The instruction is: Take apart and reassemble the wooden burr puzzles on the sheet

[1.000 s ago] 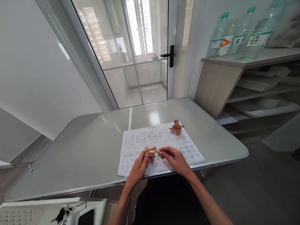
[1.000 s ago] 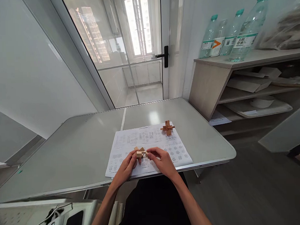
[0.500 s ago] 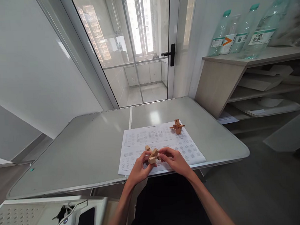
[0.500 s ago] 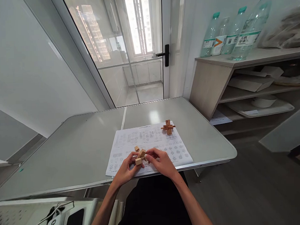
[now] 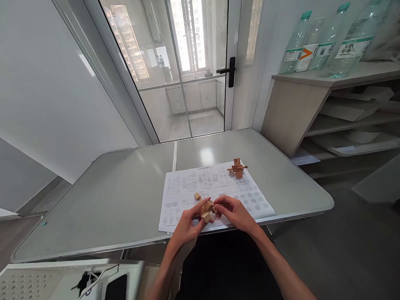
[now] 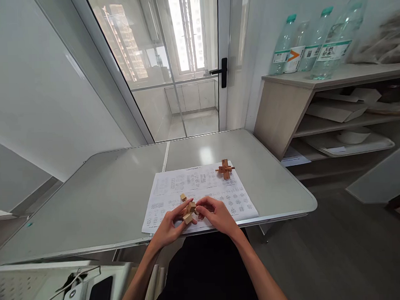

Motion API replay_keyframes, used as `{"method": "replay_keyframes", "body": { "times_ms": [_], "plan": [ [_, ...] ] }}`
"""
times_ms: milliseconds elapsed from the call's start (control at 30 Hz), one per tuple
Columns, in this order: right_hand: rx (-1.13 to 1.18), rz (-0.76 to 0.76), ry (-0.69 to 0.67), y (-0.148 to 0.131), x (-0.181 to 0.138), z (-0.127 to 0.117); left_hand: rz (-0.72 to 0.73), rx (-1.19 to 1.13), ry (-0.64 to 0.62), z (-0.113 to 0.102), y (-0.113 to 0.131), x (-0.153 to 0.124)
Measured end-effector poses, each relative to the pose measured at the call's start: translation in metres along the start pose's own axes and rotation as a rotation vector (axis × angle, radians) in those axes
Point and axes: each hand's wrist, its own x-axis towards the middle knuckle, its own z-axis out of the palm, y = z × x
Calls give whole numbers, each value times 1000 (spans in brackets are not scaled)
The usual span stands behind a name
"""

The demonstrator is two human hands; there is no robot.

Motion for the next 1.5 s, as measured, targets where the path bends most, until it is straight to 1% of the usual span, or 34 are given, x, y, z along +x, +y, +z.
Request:
{"method": "replay_keyframes", "body": {
  "times_ms": [100, 233, 400, 700, 833, 1033, 1133, 1367, 1500],
  "plan": [
    [30, 7, 10, 2, 2, -2, -42, -57, -23, 1, 1, 0],
    [55, 14, 17, 3, 4, -2, -87, -69, -24, 3, 3, 1],
    [93, 28, -15, 3, 4, -1, -97, -29, 0, 2, 4, 2],
    [54, 58, -86, 8, 4, -5, -95, 0, -1, 1, 5, 4],
    [-5, 58, -97, 5, 2, -3, -88, 1, 4, 2, 7, 4],
    [-166, -10, -24, 2, 2, -2, -104, 21, 9, 0, 7, 5],
    [-190, -31, -21, 1, 2, -2, -113, 43, 3, 0, 8, 5],
    [-99, 29, -42, -5, 1, -2, -87, 76, -7, -1, 11, 4],
    [-52, 40, -43, -4, 2, -2, -90, 22, 3, 1, 8, 3]
  ]
}}
